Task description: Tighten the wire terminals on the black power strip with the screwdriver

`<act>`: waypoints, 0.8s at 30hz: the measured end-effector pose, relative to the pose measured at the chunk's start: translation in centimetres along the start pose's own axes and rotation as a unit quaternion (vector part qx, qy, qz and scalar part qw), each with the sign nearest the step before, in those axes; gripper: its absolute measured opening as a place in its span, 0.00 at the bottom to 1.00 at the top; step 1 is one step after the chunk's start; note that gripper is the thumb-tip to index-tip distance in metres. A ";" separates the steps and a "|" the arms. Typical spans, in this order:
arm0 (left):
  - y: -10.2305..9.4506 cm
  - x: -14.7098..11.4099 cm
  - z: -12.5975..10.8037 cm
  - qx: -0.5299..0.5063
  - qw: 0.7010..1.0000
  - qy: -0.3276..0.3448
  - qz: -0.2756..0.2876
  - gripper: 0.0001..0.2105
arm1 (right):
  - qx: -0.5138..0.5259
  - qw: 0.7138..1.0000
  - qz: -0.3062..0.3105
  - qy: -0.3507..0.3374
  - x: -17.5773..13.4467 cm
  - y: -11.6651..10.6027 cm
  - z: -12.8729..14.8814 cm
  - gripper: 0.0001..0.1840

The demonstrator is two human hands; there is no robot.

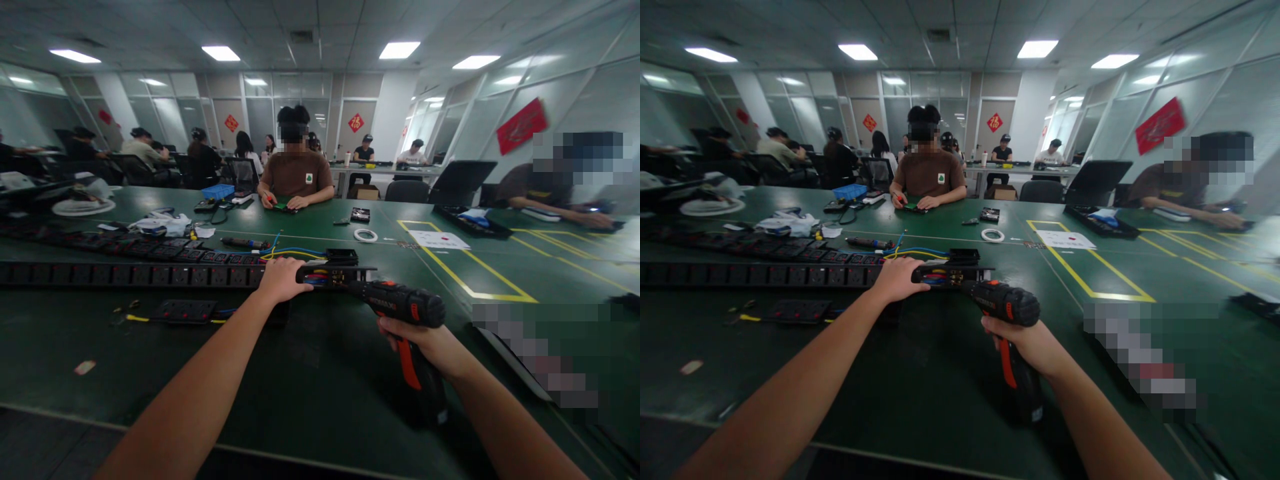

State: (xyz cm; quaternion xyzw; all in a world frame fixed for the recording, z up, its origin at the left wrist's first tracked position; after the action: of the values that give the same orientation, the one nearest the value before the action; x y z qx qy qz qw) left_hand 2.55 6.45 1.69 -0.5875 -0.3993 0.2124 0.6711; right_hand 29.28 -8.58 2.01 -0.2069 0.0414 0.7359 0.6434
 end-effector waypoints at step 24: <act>0.1 0.0 0.0 -0.004 1.000 -0.002 0.001 0.32 | 0.004 1.000 0.001 0.002 -0.3 0.4 0.3 0.23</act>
State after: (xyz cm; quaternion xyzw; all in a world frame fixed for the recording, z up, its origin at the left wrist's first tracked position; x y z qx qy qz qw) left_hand 2.57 6.45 1.64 -0.5897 -0.4011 0.2131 0.6678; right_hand 28.83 -8.80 2.27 -0.2054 0.0460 0.7362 0.6432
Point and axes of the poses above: each hand's wrist, its own x-axis towards the middle knuckle, its own y-axis out of the palm, z = x × y, the point moved 7 cm from there along x, towards the middle knuckle, and after that the axes turned 14 degrees about y, right-handed, at the moved point
